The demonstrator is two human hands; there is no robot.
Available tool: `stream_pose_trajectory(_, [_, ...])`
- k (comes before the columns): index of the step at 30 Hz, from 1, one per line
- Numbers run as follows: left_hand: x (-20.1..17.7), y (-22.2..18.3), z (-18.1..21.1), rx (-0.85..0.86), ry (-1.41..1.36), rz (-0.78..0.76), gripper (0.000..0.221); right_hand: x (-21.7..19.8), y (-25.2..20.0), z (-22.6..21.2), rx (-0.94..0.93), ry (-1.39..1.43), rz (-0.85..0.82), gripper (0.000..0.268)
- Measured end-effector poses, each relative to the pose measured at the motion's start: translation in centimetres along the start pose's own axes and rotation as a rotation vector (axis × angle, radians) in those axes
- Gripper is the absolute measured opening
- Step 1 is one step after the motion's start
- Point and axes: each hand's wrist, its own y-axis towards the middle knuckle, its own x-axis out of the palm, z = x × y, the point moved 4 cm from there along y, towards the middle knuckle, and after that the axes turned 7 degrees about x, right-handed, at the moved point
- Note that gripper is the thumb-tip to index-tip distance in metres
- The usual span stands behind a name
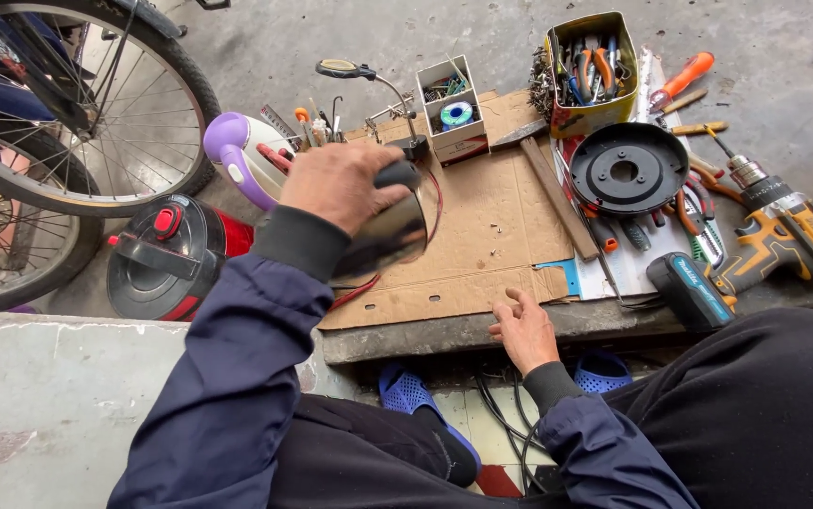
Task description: Repairing an electrical heating element by manipulating wires with pliers and testing with a multimeter.
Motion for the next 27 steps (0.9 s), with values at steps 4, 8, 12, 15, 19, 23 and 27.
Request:
stream_pose_trajectory(4, [4.8,-0.2,3.0,0.02,0.015,-0.118,0.042,0.0,0.4,0.3,0.005,-0.037,0.01,0.064])
stream_pose_trajectory(8, [10.9,-0.5,6.3,0.105,-0.027,-0.206,0.041,-0.2,-0.2,0.1,0.007,-0.008,0.024,0.062])
stream_pose_trajectory(12, [15.6,-0.5,7.6,0.122,0.044,-0.226,0.04,-0.2,-0.5,-0.1,0.008,0.043,0.024,0.061])
stream_pose_trajectory(15, [16.4,0.0,6.7,0.127,0.057,-0.257,0.04,-0.2,-0.4,0.1,0.003,0.028,0.025,0.061])
stream_pose_trajectory(19, [13.3,0.0,5.5,0.07,0.026,-0.268,0.041,-0.2,0.0,0.4,0.009,0.033,0.02,0.062])
stream_pose_trajectory(23, [10.9,0.0,5.6,0.044,0.007,-0.229,0.037,0.0,0.4,0.6,0.006,0.0,0.009,0.062])
stream_pose_trajectory(27, [14.0,-0.1,6.4,0.05,-0.039,-0.256,0.037,0.3,0.7,1.0,0.016,-0.018,0.015,0.061])
